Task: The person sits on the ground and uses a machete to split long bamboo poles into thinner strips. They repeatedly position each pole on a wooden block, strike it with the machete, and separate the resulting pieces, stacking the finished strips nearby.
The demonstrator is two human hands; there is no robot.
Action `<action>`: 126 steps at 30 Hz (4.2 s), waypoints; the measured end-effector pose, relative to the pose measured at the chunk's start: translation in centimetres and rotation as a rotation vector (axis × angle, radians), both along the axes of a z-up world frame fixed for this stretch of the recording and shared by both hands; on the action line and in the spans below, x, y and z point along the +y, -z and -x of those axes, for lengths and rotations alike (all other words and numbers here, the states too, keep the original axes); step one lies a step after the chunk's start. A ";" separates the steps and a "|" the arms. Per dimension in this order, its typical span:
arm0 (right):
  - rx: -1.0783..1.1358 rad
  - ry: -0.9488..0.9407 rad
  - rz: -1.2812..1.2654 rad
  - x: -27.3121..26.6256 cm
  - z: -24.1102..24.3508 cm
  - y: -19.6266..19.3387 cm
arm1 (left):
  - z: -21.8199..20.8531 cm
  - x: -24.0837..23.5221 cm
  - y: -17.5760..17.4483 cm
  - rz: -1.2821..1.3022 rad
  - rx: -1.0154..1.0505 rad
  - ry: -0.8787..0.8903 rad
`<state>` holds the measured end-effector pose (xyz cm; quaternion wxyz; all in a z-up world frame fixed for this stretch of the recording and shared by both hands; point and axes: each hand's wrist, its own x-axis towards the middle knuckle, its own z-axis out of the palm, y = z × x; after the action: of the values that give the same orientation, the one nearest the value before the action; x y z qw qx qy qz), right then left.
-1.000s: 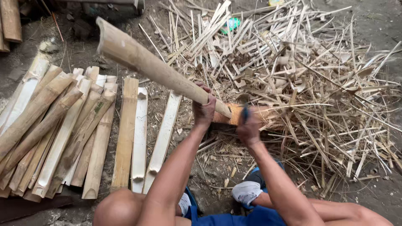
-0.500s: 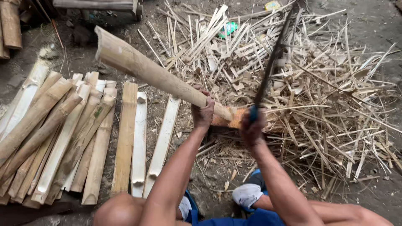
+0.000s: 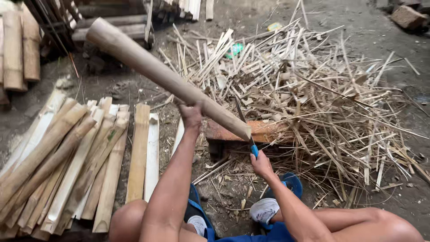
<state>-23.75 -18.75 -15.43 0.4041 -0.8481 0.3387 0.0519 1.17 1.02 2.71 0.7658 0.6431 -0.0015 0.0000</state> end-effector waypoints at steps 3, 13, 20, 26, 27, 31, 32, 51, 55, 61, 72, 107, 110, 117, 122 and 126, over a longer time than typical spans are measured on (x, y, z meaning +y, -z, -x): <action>-0.011 0.011 -0.038 0.0 1.5 -0.1 | -0.2 0.3 -4.0 -0.014 -0.556 -0.375; 0.033 0.055 -0.114 1.0 5.6 -1.2 | 2.2 3.2 -14.0 -0.641 -0.441 0.120; -0.016 0.110 -0.254 0.9 4.8 -1.4 | 3.7 -0.6 -13.6 -0.113 -0.394 0.076; -0.020 0.108 -0.405 0.6 5.3 -1.9 | 4.8 -2.3 -14.0 0.043 -0.532 0.051; -0.020 0.112 -0.426 0.8 5.2 -2.3 | 5.1 -2.2 -14.6 0.087 -0.561 0.068; 0.076 0.045 -0.138 1.9 5.2 -5.7 | 6.1 -1.4 -16.4 -0.036 -0.630 0.000; 0.053 0.018 -0.095 2.1 4.8 -7.1 | 6.3 -1.2 -16.8 -0.043 -0.657 -0.032; -0.106 -0.322 -0.035 7.4 -4.4 -26.1 | 6.0 -2.5 -22.7 0.011 -0.759 -0.089; -0.423 -0.317 0.089 5.8 -3.5 -19.6 | 4.9 -3.5 -22.2 -0.074 -0.881 -0.152; 0.095 -0.245 0.044 1.9 -5.4 -10.5 | 4.2 -2.5 -22.9 -0.087 -0.817 -0.099; -0.738 -0.254 0.057 7.5 -4.5 -19.8 | 4.8 -2.5 -21.5 0.148 -0.736 0.298; -0.145 -0.264 0.220 2.0 -6.9 -9.0 | 2.7 -4.0 -20.3 -0.050 -0.867 -0.085; -0.132 -0.299 0.299 1.6 -7.1 -11.4 | 3.0 -4.0 -20.5 -0.035 -0.837 -0.051; -0.970 -0.202 0.085 -0.9 -8.8 -21.3 | 2.4 -4.5 -19.5 -0.046 -0.838 -0.042; -0.243 -0.314 0.254 1.5 -7.4 -11.2 | 2.7 -5.7 -19.3 -0.006 -0.857 -0.077; 0.023 -0.323 0.319 1.4 -7.1 -7.5 | 4.4 -5.7 -20.2 0.005 -0.779 -0.054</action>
<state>-16.68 -17.32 -7.88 0.2473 -0.9439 0.2067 0.0713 -3.26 -4.71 22.95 0.7092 0.5928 -0.2750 0.2645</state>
